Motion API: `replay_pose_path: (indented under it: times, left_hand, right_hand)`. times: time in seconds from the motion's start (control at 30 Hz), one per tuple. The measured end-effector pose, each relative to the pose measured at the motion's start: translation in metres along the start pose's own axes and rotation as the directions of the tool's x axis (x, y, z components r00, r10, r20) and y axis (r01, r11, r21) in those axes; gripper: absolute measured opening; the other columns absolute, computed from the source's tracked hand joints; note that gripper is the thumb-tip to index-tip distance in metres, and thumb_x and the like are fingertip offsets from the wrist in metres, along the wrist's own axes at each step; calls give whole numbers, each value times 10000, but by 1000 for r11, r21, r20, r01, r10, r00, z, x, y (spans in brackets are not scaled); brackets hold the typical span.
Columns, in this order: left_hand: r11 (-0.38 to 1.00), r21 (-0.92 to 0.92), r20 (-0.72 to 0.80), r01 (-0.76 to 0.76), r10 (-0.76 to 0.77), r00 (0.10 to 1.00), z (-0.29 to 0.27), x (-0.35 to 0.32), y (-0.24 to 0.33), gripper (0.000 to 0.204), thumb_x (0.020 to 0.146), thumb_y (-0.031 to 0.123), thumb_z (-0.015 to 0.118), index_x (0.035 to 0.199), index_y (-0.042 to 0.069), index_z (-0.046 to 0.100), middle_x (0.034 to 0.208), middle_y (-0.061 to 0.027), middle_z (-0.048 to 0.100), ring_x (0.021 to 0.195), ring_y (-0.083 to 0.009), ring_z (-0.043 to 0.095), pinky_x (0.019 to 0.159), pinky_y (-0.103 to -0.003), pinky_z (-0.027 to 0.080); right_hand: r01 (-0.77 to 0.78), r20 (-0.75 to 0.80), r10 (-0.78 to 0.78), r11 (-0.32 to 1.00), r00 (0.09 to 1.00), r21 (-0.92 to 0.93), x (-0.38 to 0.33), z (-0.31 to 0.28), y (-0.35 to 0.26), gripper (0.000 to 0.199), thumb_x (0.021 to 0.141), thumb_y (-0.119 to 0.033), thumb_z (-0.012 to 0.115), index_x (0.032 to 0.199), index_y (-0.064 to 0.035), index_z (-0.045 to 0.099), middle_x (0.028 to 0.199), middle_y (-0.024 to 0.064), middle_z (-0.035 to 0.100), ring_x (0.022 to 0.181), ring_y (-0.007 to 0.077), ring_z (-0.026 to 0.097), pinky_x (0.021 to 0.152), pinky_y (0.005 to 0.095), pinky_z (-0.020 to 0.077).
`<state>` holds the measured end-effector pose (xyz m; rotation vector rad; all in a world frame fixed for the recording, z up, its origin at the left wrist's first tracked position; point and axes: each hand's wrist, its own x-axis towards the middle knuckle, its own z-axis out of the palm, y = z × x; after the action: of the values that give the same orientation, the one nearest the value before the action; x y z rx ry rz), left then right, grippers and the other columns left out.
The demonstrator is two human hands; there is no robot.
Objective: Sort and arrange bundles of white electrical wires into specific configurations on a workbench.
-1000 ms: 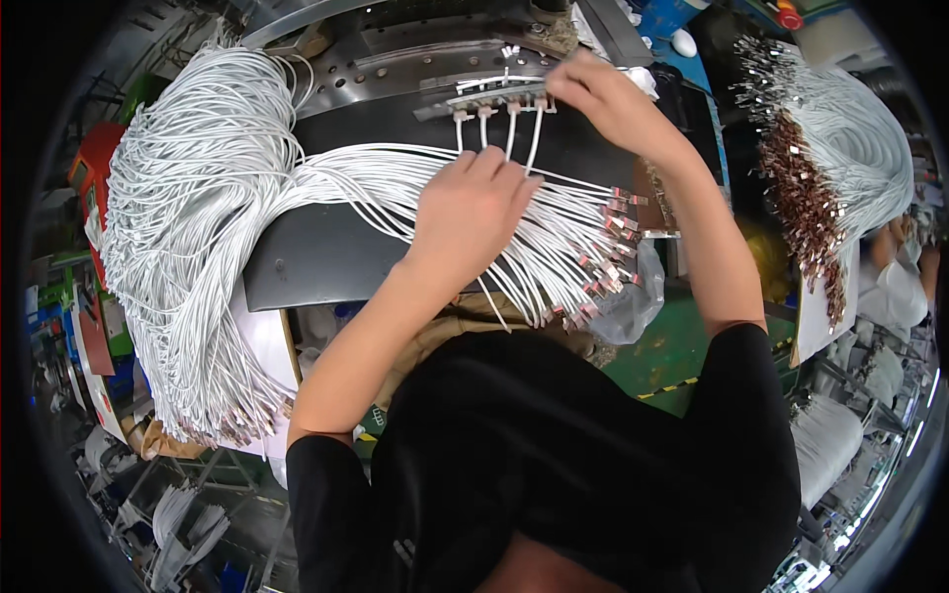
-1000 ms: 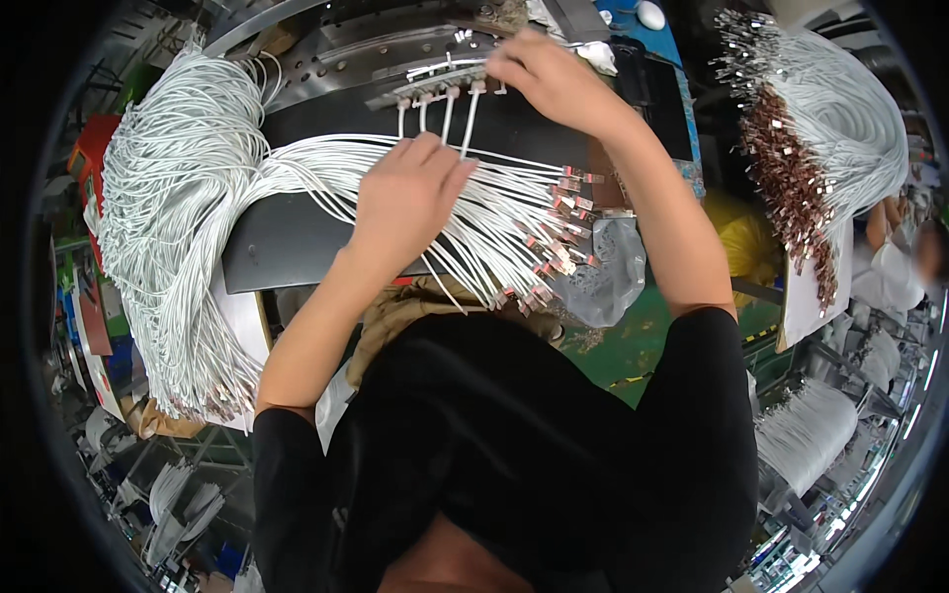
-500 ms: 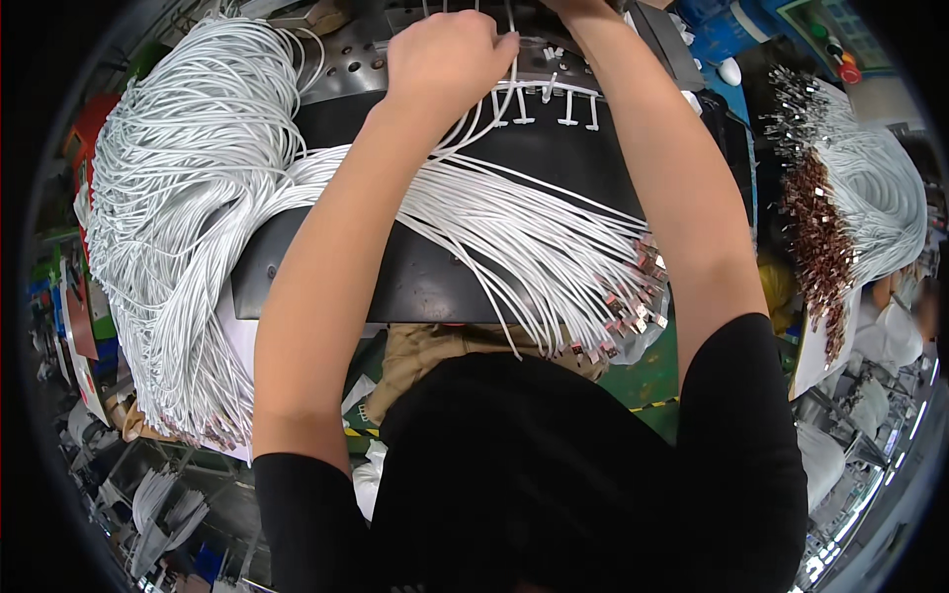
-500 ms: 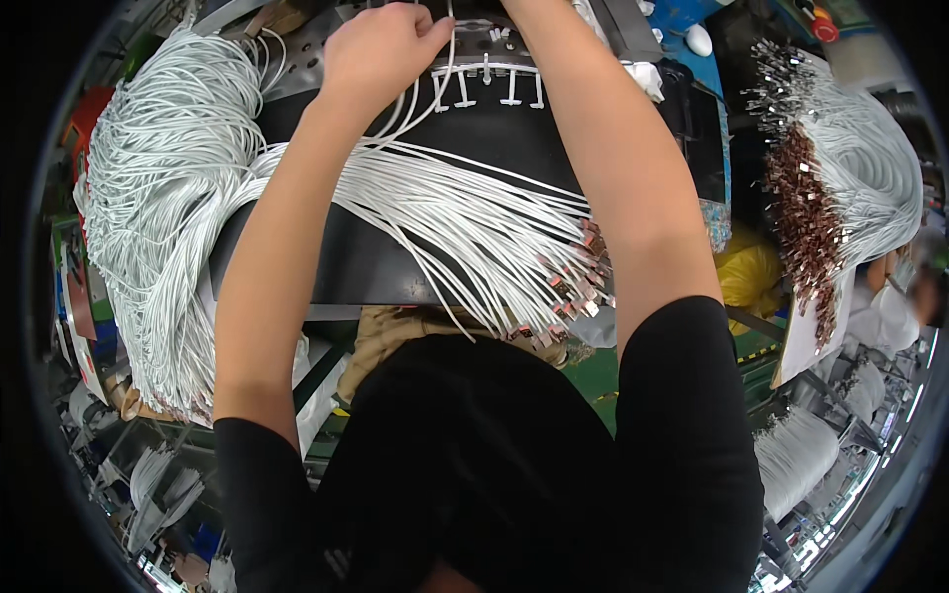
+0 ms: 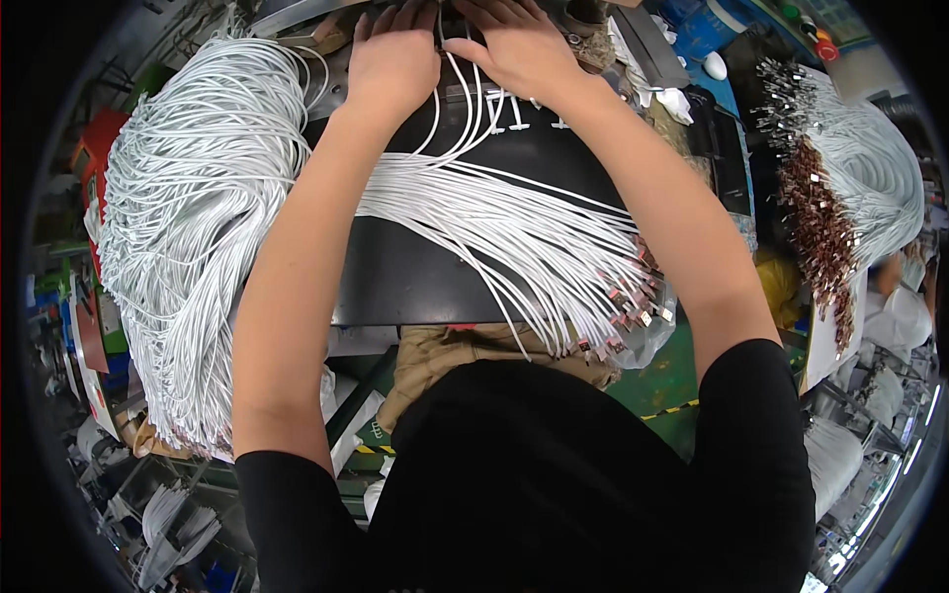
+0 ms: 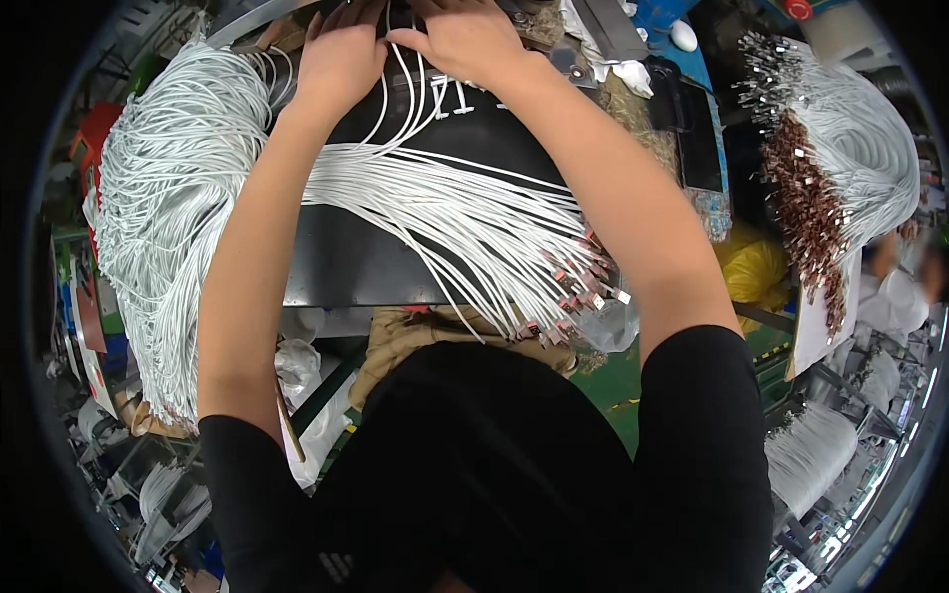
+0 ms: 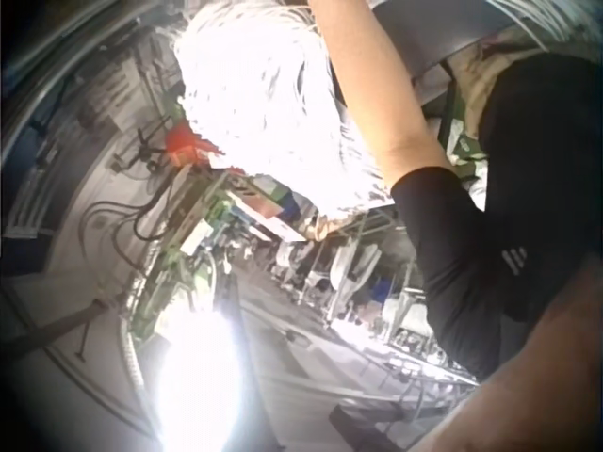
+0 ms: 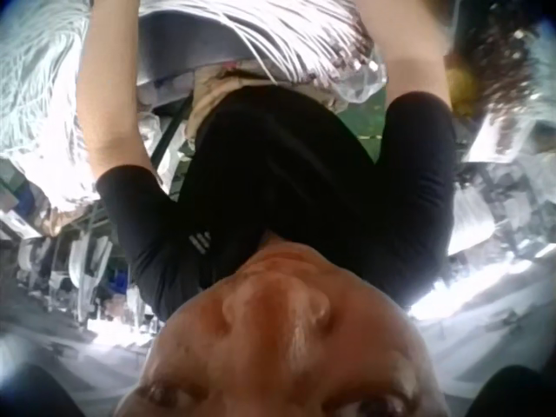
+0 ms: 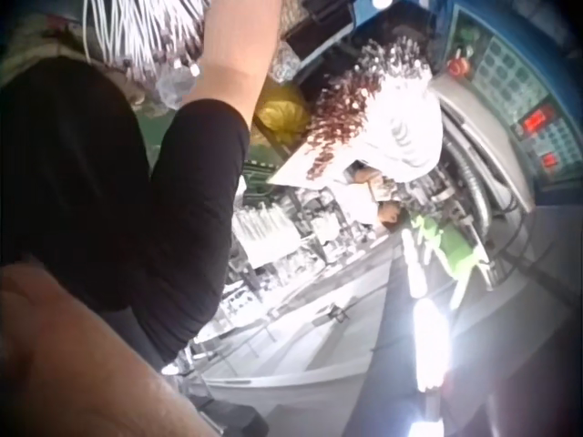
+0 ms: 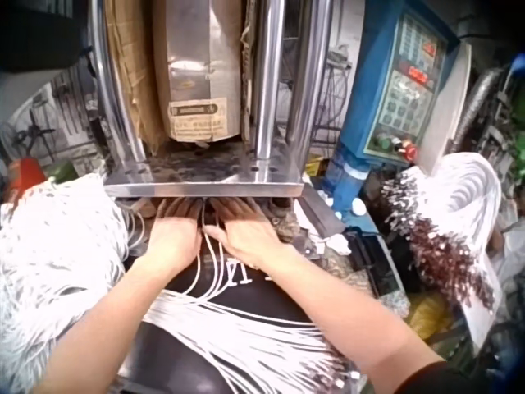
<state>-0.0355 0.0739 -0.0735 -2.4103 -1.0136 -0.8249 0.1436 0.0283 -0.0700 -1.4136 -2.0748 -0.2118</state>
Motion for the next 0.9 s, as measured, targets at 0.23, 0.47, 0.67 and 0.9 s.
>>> replay_pose_path:
  times: [0.23,0.47,0.67,0.9]
  left_hand:
    - [987,128,-3,95,-95,995,18,-2,0,404,854,203,555,1202,23,650,1176,-198,668,1182,-324,599,1101,-472,375]
    - [984,70,-110,162,-154,982,16,-9,6,413,847,193,567,1212,13,638,1192,-215,653,1196,-333,586,1093,-480,383]
    - [882,-392,146,262,-222,964,-118,-97,65,370,918,120,650,1276,41,596,1314,-186,581,1236,-406,508,1072,-456,394]
    - [-782,-250,901,570,28,434,-195,-302,87,369,1024,361,558,877,25,602,805,-101,662,646,-182,615,568,-271,472]
  right_hand:
    - [-101,60,112,982,992,-163,3,-6,-18,517,994,-405,479,1314,-12,582,1361,218,568,1263,365,531,1108,477,361]
    - [-185,144,211,967,967,-175,2,3,-9,375,988,-272,565,1286,-46,587,1136,178,615,1043,338,600,929,416,473]
    - [-290,19,294,927,956,239,-99,-102,-6,418,977,-228,628,1375,-113,574,1111,138,659,1028,202,644,887,296,496]
    - [-605,-73,609,793,790,71,-368,-140,-39,154,913,-10,554,766,-5,601,654,75,543,589,186,487,548,338,400]
